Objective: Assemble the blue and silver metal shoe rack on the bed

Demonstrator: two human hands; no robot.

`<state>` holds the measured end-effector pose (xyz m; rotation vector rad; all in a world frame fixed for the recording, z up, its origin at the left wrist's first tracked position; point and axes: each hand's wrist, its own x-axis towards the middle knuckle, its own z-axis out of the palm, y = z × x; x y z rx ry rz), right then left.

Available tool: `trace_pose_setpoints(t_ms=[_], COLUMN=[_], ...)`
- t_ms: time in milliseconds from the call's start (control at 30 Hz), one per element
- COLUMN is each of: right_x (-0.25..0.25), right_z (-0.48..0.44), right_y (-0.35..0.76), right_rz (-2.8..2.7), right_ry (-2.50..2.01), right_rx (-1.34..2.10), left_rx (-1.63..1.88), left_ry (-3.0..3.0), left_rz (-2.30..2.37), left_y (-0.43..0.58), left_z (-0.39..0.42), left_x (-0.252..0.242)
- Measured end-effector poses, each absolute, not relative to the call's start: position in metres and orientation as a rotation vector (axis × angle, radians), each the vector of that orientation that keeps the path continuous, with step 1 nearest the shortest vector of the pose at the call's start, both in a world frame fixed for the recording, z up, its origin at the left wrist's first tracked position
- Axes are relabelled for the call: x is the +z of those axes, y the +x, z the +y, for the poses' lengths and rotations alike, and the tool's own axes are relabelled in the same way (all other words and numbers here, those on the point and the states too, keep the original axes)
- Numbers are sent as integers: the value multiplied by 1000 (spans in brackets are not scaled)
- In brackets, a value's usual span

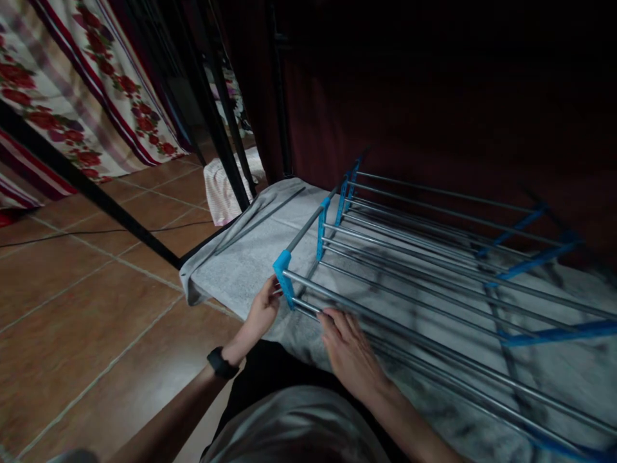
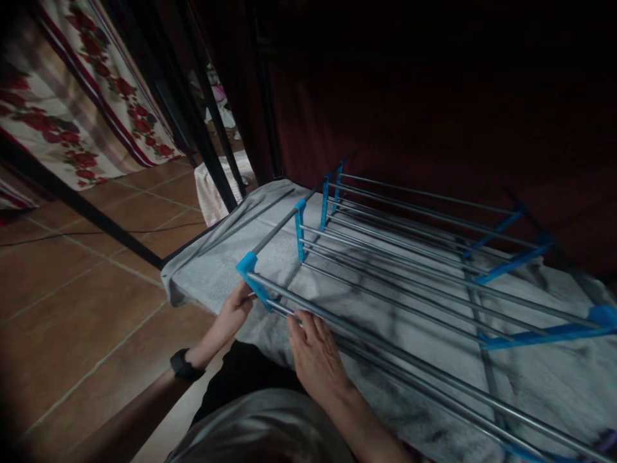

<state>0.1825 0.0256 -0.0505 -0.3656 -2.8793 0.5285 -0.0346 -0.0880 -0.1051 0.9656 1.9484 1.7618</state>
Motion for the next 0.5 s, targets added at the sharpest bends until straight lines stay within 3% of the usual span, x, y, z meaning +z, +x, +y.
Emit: trace_pose_setpoints(t_ms=[167, 500], right_x=[-77, -110], right_z=[10, 23], right_y=[234, 293], right_rz=[-2753, -2450], right_ry=[-419, -966], right_rx=[623, 627], left_rx=[1659, 1247], left_ry=[974, 1080], left_rz=[2089, 2384], left_y=[-49, -86], left_z=[-80, -67], left_x=[-113, -105])
